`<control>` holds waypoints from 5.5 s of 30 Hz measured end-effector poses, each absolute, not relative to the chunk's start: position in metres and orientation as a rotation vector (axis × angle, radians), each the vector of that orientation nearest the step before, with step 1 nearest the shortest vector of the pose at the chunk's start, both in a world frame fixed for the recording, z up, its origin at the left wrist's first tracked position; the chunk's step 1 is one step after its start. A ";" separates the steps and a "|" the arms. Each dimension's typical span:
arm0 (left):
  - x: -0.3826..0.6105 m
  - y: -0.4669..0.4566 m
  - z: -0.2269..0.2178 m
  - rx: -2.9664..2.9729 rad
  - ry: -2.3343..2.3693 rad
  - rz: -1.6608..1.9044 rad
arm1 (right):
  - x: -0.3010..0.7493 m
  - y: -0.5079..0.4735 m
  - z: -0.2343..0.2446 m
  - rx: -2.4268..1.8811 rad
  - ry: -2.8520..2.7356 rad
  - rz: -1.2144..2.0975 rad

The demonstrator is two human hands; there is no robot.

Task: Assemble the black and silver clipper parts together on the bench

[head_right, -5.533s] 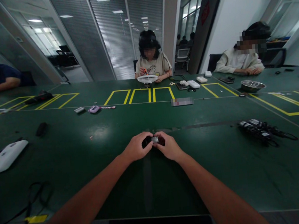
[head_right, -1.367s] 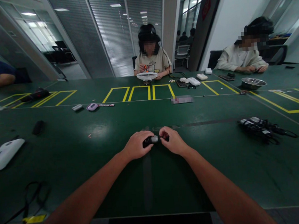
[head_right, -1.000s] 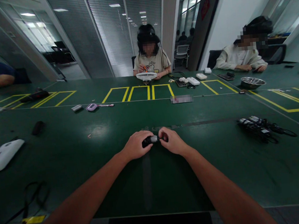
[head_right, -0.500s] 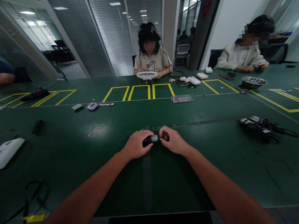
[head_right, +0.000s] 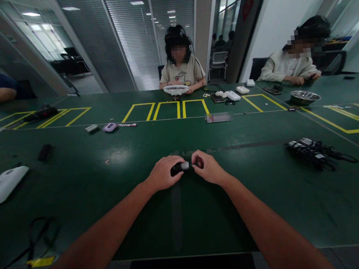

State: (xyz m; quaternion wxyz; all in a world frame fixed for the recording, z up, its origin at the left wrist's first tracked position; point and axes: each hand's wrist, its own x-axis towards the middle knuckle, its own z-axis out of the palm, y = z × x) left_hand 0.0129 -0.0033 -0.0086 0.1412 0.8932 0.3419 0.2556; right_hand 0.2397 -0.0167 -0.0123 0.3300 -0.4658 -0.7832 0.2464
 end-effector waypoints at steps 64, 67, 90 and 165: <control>0.016 -0.005 -0.006 2.563 1.004 0.712 | 0.235 -0.017 -0.016 -1.212 -1.987 0.706; 0.016 -0.005 -0.007 2.561 1.003 0.720 | 0.234 -0.018 -0.015 -1.211 -1.980 0.702; -0.012 0.001 0.006 2.536 1.269 0.603 | 0.257 -0.005 -0.023 -1.275 -1.763 0.578; -0.154 0.036 0.007 2.502 1.965 0.039 | 0.255 -0.006 -0.030 -1.343 -1.812 0.674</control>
